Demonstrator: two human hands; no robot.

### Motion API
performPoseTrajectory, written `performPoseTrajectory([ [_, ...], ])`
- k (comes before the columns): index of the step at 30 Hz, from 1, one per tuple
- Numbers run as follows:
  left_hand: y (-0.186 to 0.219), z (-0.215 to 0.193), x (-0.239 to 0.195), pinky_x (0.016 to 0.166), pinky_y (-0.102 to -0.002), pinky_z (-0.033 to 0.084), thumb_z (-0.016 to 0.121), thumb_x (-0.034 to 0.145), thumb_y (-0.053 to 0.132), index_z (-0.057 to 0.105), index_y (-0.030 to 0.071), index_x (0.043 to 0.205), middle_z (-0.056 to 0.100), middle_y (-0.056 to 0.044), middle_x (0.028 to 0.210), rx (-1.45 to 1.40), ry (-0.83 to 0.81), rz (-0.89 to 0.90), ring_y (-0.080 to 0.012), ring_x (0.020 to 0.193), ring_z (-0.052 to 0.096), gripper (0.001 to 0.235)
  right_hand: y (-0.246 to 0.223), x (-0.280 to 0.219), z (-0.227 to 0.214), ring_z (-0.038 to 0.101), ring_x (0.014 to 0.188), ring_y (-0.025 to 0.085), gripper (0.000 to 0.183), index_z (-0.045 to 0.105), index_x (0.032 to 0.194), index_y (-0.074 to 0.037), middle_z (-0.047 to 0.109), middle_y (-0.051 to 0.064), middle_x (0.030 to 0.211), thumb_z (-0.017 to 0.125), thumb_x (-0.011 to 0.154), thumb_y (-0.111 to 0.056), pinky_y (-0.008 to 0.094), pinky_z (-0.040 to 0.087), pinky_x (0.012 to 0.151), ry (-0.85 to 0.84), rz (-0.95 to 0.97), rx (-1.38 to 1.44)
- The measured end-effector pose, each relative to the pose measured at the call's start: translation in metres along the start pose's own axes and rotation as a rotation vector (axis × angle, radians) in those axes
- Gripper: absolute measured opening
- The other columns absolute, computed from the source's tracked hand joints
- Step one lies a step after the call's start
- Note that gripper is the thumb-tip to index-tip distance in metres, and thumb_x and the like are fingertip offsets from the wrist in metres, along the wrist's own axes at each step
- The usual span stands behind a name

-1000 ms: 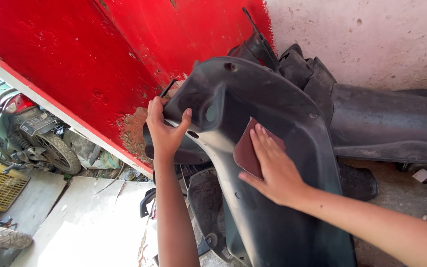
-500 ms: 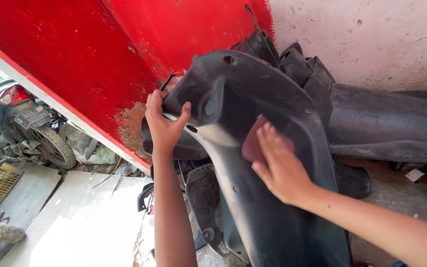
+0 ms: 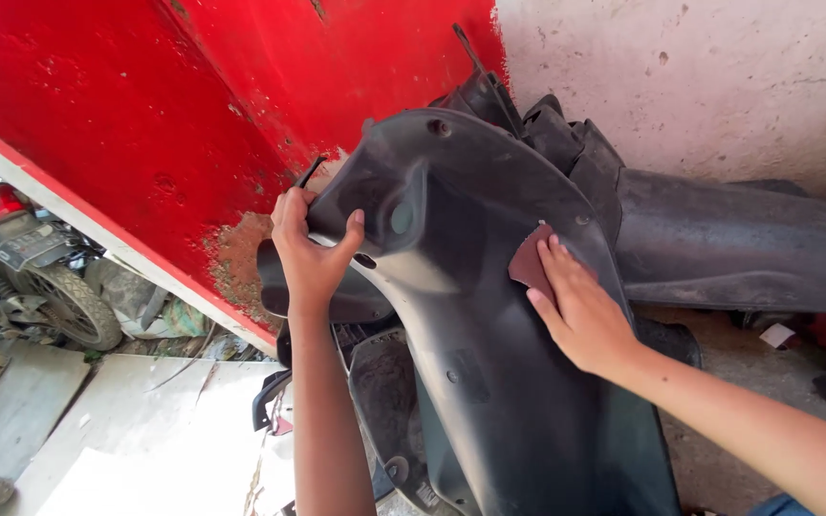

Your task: The person sands a black motorcycle fairing with a sanding block. They hold the fairing with one hand and rub the sanding block over its surface with the other hand, focusing on different areas.

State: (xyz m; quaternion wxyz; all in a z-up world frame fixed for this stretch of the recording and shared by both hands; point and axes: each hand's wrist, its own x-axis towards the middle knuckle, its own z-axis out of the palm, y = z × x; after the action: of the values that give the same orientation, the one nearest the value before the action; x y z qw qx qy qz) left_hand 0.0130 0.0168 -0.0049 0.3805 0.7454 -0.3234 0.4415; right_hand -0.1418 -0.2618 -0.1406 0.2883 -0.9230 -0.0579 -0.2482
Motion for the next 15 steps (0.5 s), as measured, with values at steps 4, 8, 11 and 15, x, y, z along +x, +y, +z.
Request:
performPoseTrajectory([
  [4,-0.001,0.005,0.002,0.071,-0.037,0.037,0.087,0.077,0.021,0.050,0.002,0.092,0.046,-0.010,0.085,0.008,0.018,0.025,-0.0257,0.082,0.045,0.044,-0.010,-0.017,-0.003,0.025,0.151,0.037,0.072,0.026,0.157,0.004,0.026,0.027,0.163,0.050,0.101,-0.035,0.044,0.020,0.121,0.010,-0.095,0.016],
  [8,0.001,0.002,-0.001,0.070,-0.037,0.036,0.087,0.076,0.022,0.051,0.002,0.092,0.045,-0.010,0.085,0.033,-0.012,0.008,-0.0263,0.082,0.045,0.044,0.001,-0.013,-0.003,0.024,0.153,0.034,0.071,0.028,0.156,0.001,0.027,0.022,0.163,0.048,0.099,-0.039,0.042,0.019,0.123,-0.038,0.029,0.024],
  [11,0.000,0.007,0.002,0.072,-0.038,0.037,0.087,0.076,0.021,0.051,0.001,0.093,0.046,-0.010,0.086,0.024,0.012,0.025,-0.0270,0.083,0.045,0.044,0.000,-0.017,-0.001,0.022,0.153,0.034,0.071,0.027,0.156,0.002,0.024,0.023,0.164,0.046,0.101,-0.038,0.043,0.018,0.123,-0.027,0.070,-0.004],
  [15,0.000,0.006,0.001,0.075,-0.038,0.039,0.088,0.075,0.021,0.052,0.001,0.095,0.047,-0.011,0.088,0.039,0.015,0.060,-0.0282,0.084,0.046,0.046,0.004,-0.005,-0.009,0.022,0.152,0.035,0.071,0.027,0.156,0.003,0.023,0.024,0.164,0.045,0.102,-0.039,0.043,0.020,0.122,-0.035,0.090,-0.013],
])
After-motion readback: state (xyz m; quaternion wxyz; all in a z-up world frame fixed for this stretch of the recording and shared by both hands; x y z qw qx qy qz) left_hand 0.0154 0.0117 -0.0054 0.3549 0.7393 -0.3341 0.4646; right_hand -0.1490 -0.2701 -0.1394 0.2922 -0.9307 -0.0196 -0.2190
